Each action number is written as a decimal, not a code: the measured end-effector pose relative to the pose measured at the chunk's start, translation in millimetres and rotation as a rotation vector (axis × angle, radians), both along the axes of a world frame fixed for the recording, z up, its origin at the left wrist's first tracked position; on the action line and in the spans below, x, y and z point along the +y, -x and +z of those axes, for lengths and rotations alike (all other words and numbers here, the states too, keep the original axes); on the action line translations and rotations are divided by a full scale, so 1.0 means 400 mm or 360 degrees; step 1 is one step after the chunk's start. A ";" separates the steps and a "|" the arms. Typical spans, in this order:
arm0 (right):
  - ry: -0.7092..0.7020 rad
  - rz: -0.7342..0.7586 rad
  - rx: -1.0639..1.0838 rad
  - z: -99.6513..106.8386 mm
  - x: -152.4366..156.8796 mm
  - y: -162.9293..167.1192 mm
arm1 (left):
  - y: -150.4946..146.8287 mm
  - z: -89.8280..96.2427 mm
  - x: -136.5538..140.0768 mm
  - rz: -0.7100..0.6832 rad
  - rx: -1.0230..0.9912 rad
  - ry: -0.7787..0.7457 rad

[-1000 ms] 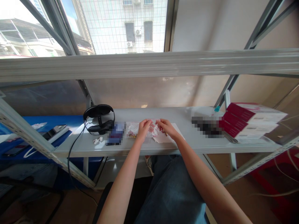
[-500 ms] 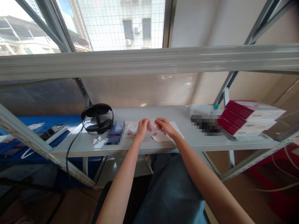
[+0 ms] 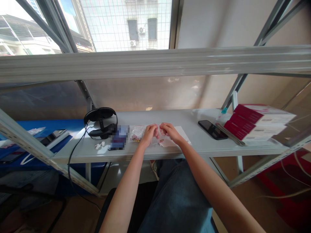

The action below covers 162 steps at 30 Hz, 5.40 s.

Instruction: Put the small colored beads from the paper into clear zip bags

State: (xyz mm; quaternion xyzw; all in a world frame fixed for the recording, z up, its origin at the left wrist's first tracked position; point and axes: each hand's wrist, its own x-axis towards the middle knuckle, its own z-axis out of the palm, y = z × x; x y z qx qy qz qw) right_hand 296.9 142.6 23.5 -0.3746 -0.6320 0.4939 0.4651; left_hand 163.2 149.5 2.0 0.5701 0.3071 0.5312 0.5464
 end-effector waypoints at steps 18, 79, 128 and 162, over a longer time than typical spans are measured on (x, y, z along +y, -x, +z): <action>-0.0136 -0.0125 0.0069 -0.006 0.011 0.007 | -0.003 0.006 -0.011 0.0104 -0.0011 -0.0047; -0.1124 0.0020 -0.1463 -0.043 -0.013 0.060 | 0.195 -0.028 -0.057 0.1090 0.2376 -0.0824; 0.0176 -0.0617 0.0274 -0.024 0.036 -0.056 | -0.016 0.021 0.045 0.0402 -0.0160 0.0021; -0.0471 -0.0383 -0.0826 -0.031 0.015 -0.069 | 0.002 -0.010 0.018 0.1226 0.0767 -0.0906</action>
